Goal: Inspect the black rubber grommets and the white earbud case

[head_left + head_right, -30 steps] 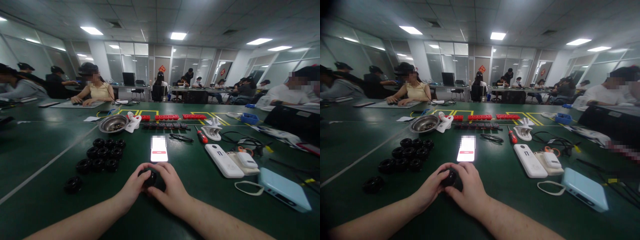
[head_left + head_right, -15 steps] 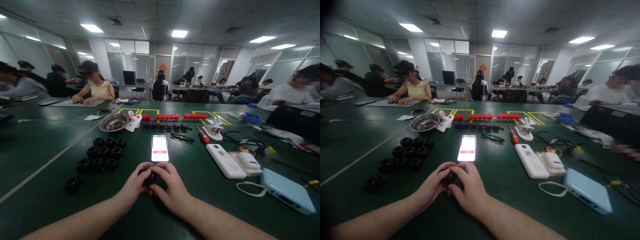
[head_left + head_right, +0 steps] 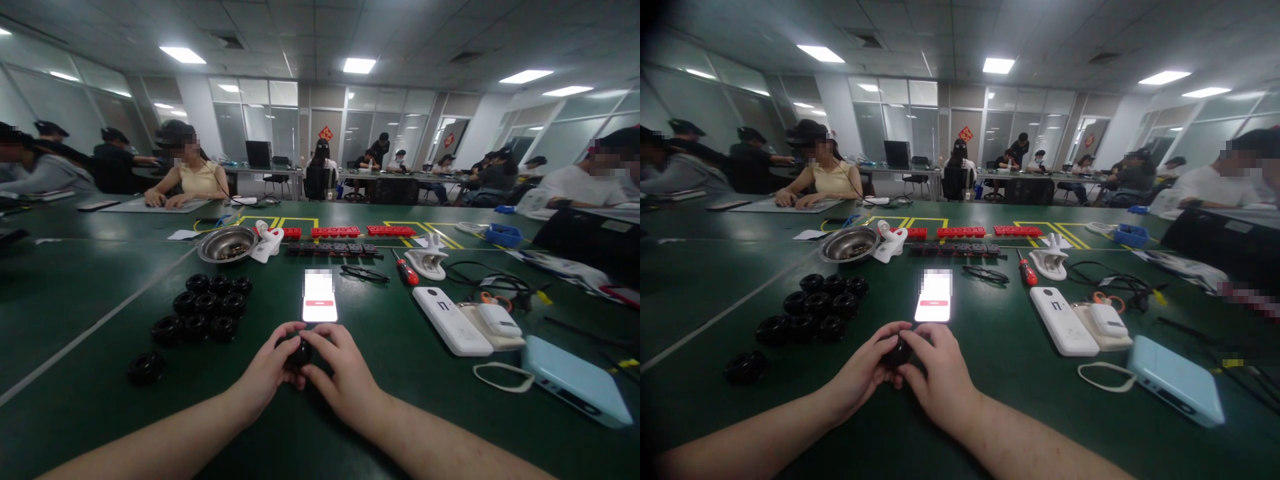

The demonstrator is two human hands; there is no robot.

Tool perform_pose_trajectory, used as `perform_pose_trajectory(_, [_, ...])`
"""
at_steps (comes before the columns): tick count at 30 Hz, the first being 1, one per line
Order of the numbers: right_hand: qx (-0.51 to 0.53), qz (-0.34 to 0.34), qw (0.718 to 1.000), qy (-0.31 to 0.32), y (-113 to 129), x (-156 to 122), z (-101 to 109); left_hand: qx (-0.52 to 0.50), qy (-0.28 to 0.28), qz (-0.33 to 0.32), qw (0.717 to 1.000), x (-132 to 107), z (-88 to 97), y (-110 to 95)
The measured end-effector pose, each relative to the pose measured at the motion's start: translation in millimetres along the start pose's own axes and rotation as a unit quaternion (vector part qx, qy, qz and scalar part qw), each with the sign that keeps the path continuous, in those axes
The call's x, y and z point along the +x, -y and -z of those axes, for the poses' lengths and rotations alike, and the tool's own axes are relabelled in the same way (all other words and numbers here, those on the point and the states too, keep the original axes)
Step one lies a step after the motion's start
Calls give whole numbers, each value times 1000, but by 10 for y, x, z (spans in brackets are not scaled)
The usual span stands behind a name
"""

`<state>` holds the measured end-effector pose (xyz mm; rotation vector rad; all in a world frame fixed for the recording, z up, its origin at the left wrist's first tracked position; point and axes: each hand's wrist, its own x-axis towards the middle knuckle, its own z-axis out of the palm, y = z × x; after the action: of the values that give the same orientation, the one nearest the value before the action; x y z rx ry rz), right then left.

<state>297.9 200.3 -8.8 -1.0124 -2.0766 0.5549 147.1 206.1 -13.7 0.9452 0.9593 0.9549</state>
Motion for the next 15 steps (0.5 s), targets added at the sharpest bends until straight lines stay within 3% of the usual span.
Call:
perform_pose_trajectory(9, [28,-61,998,-8,-23,11,-13,7,-8,1,1000,-58,-22,-55])
perform_pose_trajectory(15, [38,-8,999,2,-11,-11,-8,7,3,1,1000,0,-7,-10])
